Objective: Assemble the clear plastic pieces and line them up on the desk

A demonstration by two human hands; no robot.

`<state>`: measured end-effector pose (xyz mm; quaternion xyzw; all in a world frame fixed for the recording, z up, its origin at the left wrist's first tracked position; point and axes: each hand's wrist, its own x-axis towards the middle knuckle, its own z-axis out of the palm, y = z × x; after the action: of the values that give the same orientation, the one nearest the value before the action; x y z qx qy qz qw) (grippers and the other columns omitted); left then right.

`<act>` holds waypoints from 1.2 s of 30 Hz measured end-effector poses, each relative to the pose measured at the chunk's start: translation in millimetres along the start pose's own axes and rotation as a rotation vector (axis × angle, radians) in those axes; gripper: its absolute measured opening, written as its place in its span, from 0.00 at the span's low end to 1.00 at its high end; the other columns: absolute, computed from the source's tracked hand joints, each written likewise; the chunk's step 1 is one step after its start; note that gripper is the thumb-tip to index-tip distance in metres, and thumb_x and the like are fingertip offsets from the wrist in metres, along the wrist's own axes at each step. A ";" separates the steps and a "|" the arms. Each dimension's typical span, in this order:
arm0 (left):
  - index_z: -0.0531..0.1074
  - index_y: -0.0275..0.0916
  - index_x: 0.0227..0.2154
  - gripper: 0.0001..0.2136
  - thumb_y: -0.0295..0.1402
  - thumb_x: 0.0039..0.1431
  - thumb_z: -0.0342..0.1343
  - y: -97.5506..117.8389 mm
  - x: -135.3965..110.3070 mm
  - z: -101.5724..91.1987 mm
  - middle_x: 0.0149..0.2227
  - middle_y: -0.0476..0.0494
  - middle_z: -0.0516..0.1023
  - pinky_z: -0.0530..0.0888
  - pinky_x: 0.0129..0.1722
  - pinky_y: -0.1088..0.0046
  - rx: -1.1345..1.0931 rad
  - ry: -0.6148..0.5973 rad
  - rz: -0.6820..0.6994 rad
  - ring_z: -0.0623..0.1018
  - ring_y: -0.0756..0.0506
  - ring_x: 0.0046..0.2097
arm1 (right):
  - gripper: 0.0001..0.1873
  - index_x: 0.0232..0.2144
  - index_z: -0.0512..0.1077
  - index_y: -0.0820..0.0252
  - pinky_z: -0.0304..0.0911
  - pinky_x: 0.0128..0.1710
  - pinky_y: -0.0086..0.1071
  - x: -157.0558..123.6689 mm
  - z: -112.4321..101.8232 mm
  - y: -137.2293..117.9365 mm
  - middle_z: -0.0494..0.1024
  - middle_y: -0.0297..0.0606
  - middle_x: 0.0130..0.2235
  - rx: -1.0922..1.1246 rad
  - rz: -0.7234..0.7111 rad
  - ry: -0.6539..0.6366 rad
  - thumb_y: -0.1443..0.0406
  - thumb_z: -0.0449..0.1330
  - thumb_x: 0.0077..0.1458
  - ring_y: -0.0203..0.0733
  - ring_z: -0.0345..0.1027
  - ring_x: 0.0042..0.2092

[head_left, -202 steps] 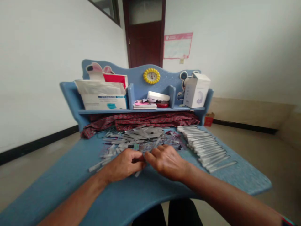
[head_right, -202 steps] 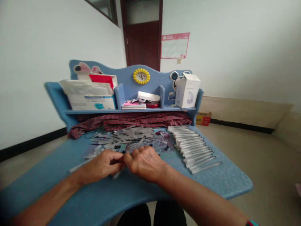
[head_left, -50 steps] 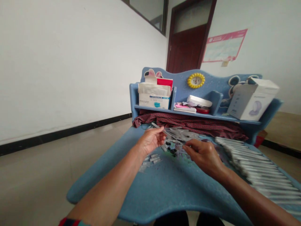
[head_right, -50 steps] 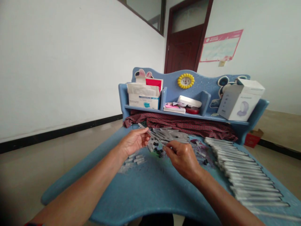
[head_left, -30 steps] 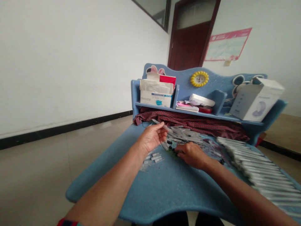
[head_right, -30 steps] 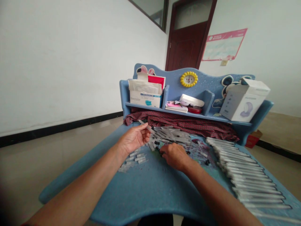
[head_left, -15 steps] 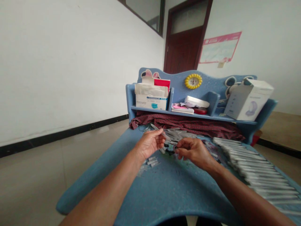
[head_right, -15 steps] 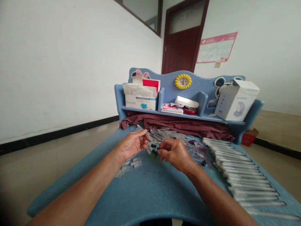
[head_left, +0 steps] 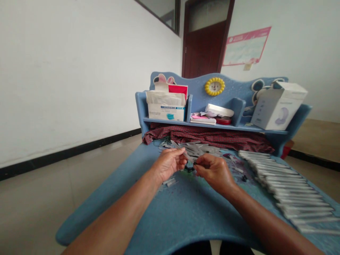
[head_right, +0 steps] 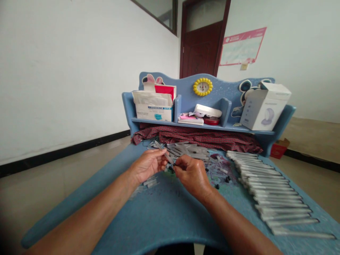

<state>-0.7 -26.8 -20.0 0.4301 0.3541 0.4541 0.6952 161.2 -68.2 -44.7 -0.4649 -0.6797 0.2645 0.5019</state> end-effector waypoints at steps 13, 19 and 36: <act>0.70 0.30 0.24 0.06 0.30 0.49 0.56 -3.1 -0.3 1.7 0.20 0.45 0.73 0.68 0.18 0.79 0.050 0.017 0.009 0.72 0.52 0.20 | 0.04 0.25 0.70 0.61 0.58 0.22 0.25 -3.4 2.3 -4.8 0.70 0.31 0.19 -0.082 -0.042 0.033 0.66 0.56 0.45 0.33 0.64 0.22; 0.70 0.30 0.24 0.06 0.30 0.48 0.57 -3.6 -2.1 3.8 0.22 0.44 0.73 0.68 0.18 0.79 0.066 0.013 0.015 0.72 0.52 0.20 | 0.04 0.25 0.68 0.61 0.58 0.22 0.25 -6.2 2.4 -4.5 0.70 0.31 0.20 -0.059 -0.056 0.027 0.65 0.56 0.46 0.33 0.64 0.22; 0.69 0.30 0.25 0.06 0.30 0.50 0.56 -2.1 -1.4 1.7 0.21 0.45 0.72 0.69 0.21 0.78 0.072 -0.013 0.062 0.72 0.52 0.21 | 0.17 0.31 0.60 0.60 0.59 0.17 0.26 -4.5 -2.0 -3.2 0.70 0.30 0.20 0.336 0.200 -0.131 0.56 0.59 0.45 0.35 0.65 0.18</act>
<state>1.0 -29.0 -21.1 0.4685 0.3521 0.4596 0.6673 162.1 -73.9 -43.4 -0.4216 -0.6076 0.4523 0.4985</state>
